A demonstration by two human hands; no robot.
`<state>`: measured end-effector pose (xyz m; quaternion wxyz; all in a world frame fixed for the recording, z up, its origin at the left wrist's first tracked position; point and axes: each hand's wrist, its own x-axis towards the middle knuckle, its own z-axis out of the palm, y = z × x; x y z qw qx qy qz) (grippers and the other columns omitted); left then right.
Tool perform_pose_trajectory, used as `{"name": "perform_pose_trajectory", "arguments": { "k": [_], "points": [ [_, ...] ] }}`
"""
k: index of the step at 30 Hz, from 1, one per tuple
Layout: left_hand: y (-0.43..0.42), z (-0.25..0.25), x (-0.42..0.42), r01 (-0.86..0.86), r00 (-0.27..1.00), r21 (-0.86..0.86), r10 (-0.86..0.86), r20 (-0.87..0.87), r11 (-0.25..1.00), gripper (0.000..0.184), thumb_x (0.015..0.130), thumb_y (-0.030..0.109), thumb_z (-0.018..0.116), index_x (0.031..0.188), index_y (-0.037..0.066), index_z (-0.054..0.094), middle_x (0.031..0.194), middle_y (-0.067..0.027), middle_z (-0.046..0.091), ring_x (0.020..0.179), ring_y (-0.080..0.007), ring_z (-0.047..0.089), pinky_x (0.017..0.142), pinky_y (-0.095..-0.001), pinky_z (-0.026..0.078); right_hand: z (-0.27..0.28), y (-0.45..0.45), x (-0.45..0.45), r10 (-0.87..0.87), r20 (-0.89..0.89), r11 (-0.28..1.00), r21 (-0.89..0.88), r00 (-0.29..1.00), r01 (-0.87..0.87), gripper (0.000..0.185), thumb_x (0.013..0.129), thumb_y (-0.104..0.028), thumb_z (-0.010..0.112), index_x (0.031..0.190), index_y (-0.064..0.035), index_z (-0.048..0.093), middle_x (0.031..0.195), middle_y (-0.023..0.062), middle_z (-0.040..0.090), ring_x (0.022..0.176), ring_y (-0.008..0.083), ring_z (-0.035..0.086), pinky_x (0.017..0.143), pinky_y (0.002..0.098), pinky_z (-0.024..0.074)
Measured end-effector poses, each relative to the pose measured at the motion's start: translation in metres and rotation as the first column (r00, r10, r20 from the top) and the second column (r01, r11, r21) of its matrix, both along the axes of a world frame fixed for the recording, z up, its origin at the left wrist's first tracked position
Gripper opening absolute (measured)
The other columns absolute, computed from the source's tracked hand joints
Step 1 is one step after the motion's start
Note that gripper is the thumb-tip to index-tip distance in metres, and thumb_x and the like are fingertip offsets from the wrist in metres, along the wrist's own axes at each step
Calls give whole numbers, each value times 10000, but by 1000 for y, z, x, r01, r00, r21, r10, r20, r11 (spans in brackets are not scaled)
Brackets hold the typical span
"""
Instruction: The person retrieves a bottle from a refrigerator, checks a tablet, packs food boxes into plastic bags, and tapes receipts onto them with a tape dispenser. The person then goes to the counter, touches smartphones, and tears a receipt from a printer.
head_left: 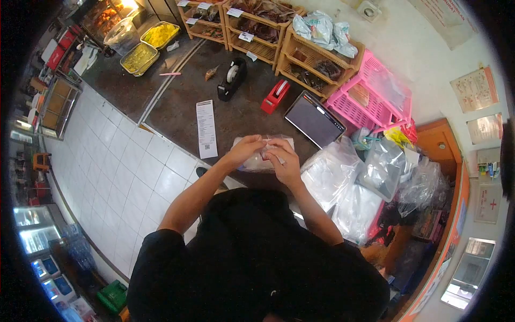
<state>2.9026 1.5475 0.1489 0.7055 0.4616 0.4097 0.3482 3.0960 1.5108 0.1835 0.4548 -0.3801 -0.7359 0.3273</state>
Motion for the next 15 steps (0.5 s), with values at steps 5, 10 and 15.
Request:
{"name": "perform_pose_trajectory", "arguments": {
  "k": [5, 10, 15],
  "points": [
    [17, -23, -3, 23, 869, 370, 164, -467, 929, 394, 967, 326, 625, 739, 12, 555, 762, -62, 508, 708, -174, 470, 670, -348, 409, -17, 5, 11, 102, -106, 985, -130, 989, -116, 110, 967, -108, 617, 948, -5, 585, 1045, 94, 619, 1010, 224, 583, 945, 312, 439],
    [28, -66, -37, 91, 683, 455, 277, -676, 886, 434, 922, 352, 674, 746, -43, 639, 720, -128, 541, 727, -179, 534, 685, -352, 446, -60, 7, 58, 192, -233, 764, -574, 953, -294, 94, 999, -127, 586, 954, -44, 579, 1052, 16, 609, 1012, 158, 564, 950, 304, 425],
    [15, -5, -34, -119, 887, 59, 133, -442, 991, 271, 931, 215, 662, 913, -56, 666, 795, -113, 613, 838, -121, 601, 750, -341, 487, -64, 8, 65, -84, -634, 419, -722, 769, -550, 82, 985, -122, 620, 931, -70, 588, 1031, 7, 609, 1006, 111, 563, 922, 302, 440]
  ]
}}
